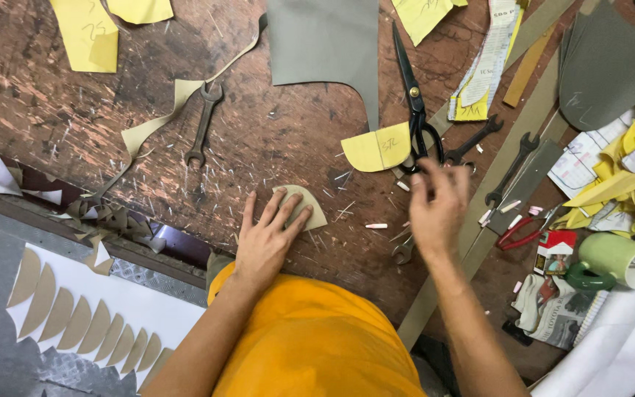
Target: The person places a yellow paper template on a gray sheet and cuts around it with shears. They then use a wrench to hold the template in place while cutting additional gray pieces. The person also marks the gray material with chalk and folds a cut piece to check alignment.
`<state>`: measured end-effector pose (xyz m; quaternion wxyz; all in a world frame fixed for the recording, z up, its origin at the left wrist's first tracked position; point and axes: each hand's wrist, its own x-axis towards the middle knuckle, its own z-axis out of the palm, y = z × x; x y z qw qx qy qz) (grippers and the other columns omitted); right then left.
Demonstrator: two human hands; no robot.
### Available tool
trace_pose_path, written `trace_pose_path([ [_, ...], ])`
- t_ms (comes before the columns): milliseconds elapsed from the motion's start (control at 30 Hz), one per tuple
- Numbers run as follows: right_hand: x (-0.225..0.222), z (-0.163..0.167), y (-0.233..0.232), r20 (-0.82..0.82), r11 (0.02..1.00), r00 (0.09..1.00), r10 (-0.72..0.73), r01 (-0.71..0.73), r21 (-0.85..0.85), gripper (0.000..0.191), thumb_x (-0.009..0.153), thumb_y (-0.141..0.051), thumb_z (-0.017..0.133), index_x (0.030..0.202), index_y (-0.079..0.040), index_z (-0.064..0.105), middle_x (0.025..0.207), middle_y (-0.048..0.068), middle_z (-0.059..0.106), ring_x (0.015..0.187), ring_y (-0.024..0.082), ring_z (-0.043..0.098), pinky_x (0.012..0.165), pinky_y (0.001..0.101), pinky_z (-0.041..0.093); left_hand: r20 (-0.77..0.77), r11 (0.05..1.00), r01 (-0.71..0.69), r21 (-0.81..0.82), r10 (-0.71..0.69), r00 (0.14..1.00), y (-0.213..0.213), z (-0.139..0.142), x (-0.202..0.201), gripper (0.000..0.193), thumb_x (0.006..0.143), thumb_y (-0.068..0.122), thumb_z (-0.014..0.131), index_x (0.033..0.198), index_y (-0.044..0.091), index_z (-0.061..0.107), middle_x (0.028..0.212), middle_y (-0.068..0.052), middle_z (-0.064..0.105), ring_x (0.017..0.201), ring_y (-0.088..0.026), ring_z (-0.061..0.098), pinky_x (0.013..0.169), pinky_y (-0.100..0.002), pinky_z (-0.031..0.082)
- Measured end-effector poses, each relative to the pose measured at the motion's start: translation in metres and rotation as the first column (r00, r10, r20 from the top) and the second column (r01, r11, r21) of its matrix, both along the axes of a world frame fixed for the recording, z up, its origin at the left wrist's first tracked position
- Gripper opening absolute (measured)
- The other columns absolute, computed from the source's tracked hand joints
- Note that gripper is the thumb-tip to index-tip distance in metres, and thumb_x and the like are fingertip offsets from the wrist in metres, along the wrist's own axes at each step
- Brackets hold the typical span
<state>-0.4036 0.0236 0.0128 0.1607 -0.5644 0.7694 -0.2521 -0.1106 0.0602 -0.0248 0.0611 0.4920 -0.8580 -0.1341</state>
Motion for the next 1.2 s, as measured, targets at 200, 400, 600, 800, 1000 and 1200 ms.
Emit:
trace_pose_path([
  [200,-0.017,-0.013,-0.025,-0.219,0.994,0.973,0.074,-0.054,0.096,0.064,0.082,-0.005,0.077,0.140,0.003,0.052,0.122,0.022,0.044,0.115,0.040,0.051,0.098,0.0527,0.044,-0.015,1.000,-0.001,-0.010,0.001,1.000,-0.001,0.002,-0.001,0.056,0.088,0.015,0.055,0.143,0.023,0.058,0.153,-0.003,0.048,0.148,-0.026,0.036,0.122,-0.061,0.018],
  [400,-0.006,-0.021,-0.030,-0.366,0.936,0.927,0.077,0.059,0.348,0.056,0.082,-0.011,0.069,0.137,-0.005,0.057,0.126,0.019,0.048,0.122,0.041,0.047,0.094,0.0604,0.040,-0.045,1.000,-0.023,-0.013,0.022,0.999,-0.001,0.000,0.001,0.057,0.088,0.014,0.055,0.144,0.023,0.058,0.156,-0.007,0.046,0.149,-0.027,0.036,0.122,-0.061,0.019],
  [600,-0.005,-0.025,-0.052,-0.313,0.969,0.945,0.091,-0.012,0.245,0.052,0.086,-0.019,0.076,0.133,-0.003,0.061,0.122,0.022,0.052,0.121,0.043,0.046,0.093,0.0595,0.041,-0.065,1.000,-0.014,0.004,0.015,0.998,-0.002,0.000,0.002,0.057,0.087,0.015,0.058,0.144,0.020,0.058,0.156,-0.009,0.046,0.149,-0.028,0.036,0.122,-0.062,0.019],
  [800,-0.032,-0.045,-0.065,-0.288,0.964,0.939,0.190,-0.122,0.237,0.035,0.092,-0.010,0.074,0.122,0.002,0.061,0.116,0.022,0.059,0.109,0.043,0.058,0.094,0.0541,0.047,-0.035,0.998,0.020,0.055,-0.018,0.999,-0.006,-0.003,0.003,0.056,0.088,0.016,0.058,0.144,0.020,0.056,0.155,-0.010,0.045,0.148,-0.029,0.036,0.122,-0.063,0.019],
  [1000,-0.072,-0.024,-0.071,0.374,0.809,0.901,-0.219,-0.047,0.587,0.024,0.101,-0.014,0.053,0.123,-0.006,0.048,0.101,0.010,0.065,0.076,0.019,0.062,0.066,0.0380,0.053,-0.046,0.998,0.026,0.052,-0.024,0.999,-0.009,-0.002,0.008,0.054,0.090,0.018,0.056,0.143,0.018,0.057,0.154,-0.010,0.047,0.146,-0.030,0.040,0.122,-0.062,0.021],
  [1200,-0.098,0.029,-0.001,0.713,0.806,0.692,-0.116,-0.353,0.475,0.031,0.104,-0.024,0.062,0.126,-0.002,0.061,0.090,0.005,0.064,0.076,0.013,0.063,0.068,0.0270,0.050,-0.144,1.000,0.031,0.006,-0.030,0.989,-0.011,-0.006,0.009,0.053,0.090,0.020,0.056,0.144,0.017,0.056,0.152,-0.012,0.048,0.144,-0.031,0.042,0.122,-0.063,0.021],
])
